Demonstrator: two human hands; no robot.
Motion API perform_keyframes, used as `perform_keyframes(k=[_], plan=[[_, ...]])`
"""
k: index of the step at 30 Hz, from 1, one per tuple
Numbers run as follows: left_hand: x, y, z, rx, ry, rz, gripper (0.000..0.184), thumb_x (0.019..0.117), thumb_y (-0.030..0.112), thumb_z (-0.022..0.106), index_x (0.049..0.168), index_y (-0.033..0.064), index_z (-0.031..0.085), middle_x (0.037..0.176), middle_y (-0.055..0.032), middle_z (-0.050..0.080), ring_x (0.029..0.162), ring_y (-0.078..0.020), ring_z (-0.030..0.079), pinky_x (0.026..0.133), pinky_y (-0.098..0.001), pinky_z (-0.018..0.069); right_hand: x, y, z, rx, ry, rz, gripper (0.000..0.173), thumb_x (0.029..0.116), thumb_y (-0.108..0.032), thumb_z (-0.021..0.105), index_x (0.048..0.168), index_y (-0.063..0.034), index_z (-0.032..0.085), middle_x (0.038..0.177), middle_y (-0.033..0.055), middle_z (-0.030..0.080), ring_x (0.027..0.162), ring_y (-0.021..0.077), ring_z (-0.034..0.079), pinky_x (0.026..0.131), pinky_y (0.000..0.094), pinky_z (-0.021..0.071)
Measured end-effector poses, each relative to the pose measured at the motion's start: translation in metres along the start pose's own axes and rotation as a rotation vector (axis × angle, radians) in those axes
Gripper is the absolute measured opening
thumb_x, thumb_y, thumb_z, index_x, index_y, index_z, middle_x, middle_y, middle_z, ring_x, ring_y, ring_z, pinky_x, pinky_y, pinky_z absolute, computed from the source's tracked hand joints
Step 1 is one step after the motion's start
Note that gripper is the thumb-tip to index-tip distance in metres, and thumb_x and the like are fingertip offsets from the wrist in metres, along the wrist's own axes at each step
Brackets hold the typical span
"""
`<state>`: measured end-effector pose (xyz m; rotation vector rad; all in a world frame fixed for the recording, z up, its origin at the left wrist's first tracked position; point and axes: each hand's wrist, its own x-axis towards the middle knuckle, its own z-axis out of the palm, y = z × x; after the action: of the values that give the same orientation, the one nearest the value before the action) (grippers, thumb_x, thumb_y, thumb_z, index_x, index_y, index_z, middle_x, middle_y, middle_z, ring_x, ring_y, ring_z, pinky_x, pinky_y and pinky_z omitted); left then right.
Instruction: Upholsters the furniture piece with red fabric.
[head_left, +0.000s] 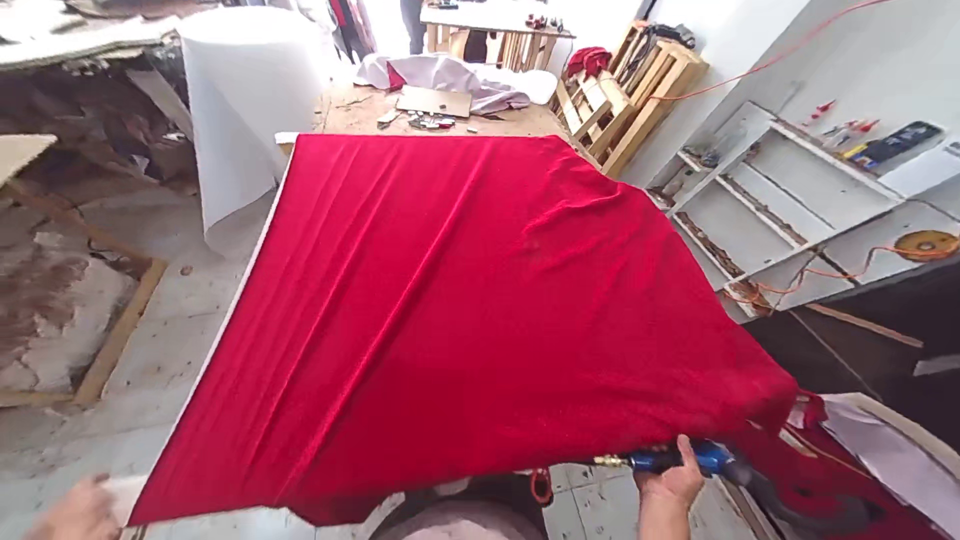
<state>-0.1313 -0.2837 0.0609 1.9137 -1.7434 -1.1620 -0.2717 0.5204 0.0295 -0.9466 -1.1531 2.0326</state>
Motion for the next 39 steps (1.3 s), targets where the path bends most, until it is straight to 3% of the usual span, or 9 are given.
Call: perform_keyframes(k=[4, 7, 10, 14, 16, 20, 23, 31, 39], plan=[[-0.003, 0.047, 0.051, -0.359, -0.082, 0.005, 0.067, 0.0946, 0.044, 0.061, 0.144, 0.0010, 0.047, 0.135, -0.0204, 0.055, 0.115, -0.0293, 0.057, 0.091, -0.0541, 0.0518, 0.035, -0.002, 0.049, -0.053, -0.111, 0.014, 0.013, 0.1042, -0.029, 0.052, 0.096, -0.0195, 0.056, 0.067, -0.0074, 0.057, 0.056, 0.0065, 0.058, 0.057, 0.0277, 0.0555], [-0.021, 0.082, 0.082, -0.598, -0.171, 0.044, 0.069, 0.1033, 0.060, 0.035, 0.150, 0.0100, 0.046, 0.141, -0.0158, 0.057, 0.123, -0.0273, 0.060, 0.097, -0.0542, 0.0529, 0.058, -0.003, 0.071, -0.262, -0.178, 0.017, 0.010, 0.1023, -0.021, 0.055, 0.109, -0.0137, 0.054, 0.073, -0.0033, 0.057, 0.061, 0.0099, 0.059, 0.061, 0.0315, 0.0563], [-0.044, 0.041, 0.105, -0.641, -0.163, 0.060, 0.069, 0.1083, 0.057, 0.018, 0.156, 0.0099, 0.033, 0.143, -0.0188, 0.051, 0.115, -0.0295, 0.061, 0.091, -0.0492, 0.0526, 0.048, -0.049, 0.082, -0.619, -0.172, -0.217, 0.030, 0.0964, -0.013, 0.064, 0.121, -0.0038, 0.050, 0.073, -0.0012, 0.058, 0.054, 0.0083, 0.058, 0.052, 0.0282, 0.0552], [-0.152, -0.071, 0.176, -0.633, -0.420, -0.120, 0.065, 0.1099, 0.050, 0.022, 0.152, 0.0052, 0.040, 0.142, -0.0182, 0.056, 0.124, -0.0307, 0.058, 0.097, -0.0542, 0.0498, 0.060, -0.126, 0.103, -1.096, -0.415, -0.622, 0.093, 0.0824, -0.012, 0.077, 0.156, 0.0083, 0.025, 0.145, 0.0280, 0.050, 0.124, 0.0271, 0.059, 0.105, 0.0400, 0.0506], [-0.198, -0.090, 0.228, -0.793, -0.555, -0.305, 0.075, 0.1058, 0.063, 0.024, 0.153, 0.0076, 0.040, 0.147, -0.0169, 0.055, 0.132, -0.0326, 0.055, 0.102, -0.0588, 0.0461, 0.077, -0.152, 0.146, -1.314, -0.641, -0.762, 0.094, 0.0835, -0.019, 0.077, 0.158, 0.0066, 0.026, 0.154, 0.0337, 0.039, 0.143, 0.0404, 0.044, 0.119, 0.0502, 0.0364], [-0.257, -0.053, 0.274, -1.424, -0.705, -0.395, 0.094, 0.0946, 0.080, 0.013, 0.153, 0.0127, 0.042, 0.146, -0.0171, 0.056, 0.135, -0.0353, 0.053, 0.105, -0.0640, 0.0451, 0.086, -0.129, 0.266, -1.569, -1.016, -0.958, 0.089, 0.0847, -0.025, 0.071, 0.161, -0.0071, 0.030, 0.140, 0.0380, 0.052, 0.123, 0.0586, 0.054, 0.097, 0.0790, 0.0408], [-0.283, -0.022, 0.274, -1.541, -0.461, -0.438, 0.056, 0.1098, 0.050, 0.026, 0.139, 0.0084, 0.048, 0.124, -0.0164, 0.066, 0.113, -0.0303, 0.065, 0.092, -0.0571, 0.0551, 0.082, -0.070, 0.339, -1.661, -1.181, -1.050, 0.085, 0.0874, -0.023, 0.067, 0.162, -0.0130, 0.028, 0.123, 0.0381, 0.062, 0.105, 0.0598, 0.063, 0.082, 0.0795, 0.0460], [-0.318, -0.061, 0.299, -0.731, -0.167, -0.404, 0.061, 0.1119, 0.045, 0.032, 0.122, -0.0057, 0.065, 0.119, -0.0263, 0.067, 0.111, -0.0358, 0.067, 0.097, -0.0573, 0.0536, 0.057, 0.040, 0.409, -1.699, -1.378, -0.975, 0.084, 0.0960, -0.051, 0.060, 0.163, -0.0157, 0.025, 0.119, 0.0320, 0.066, 0.107, 0.0525, 0.066, 0.089, 0.0726, 0.0485], [-0.312, -0.049, 0.322, -0.930, -0.093, -0.405, 0.059, 0.1126, 0.042, 0.030, 0.122, -0.0049, 0.064, 0.110, -0.0221, 0.069, 0.101, -0.0303, 0.069, 0.089, -0.0532, 0.0563, 0.060, 0.073, 0.438, -1.682, -1.416, -1.177, 0.076, 0.0955, -0.044, 0.062, 0.158, -0.0075, 0.038, 0.128, 0.0313, 0.062, 0.117, 0.0502, 0.062, 0.094, 0.0682, 0.0486]])
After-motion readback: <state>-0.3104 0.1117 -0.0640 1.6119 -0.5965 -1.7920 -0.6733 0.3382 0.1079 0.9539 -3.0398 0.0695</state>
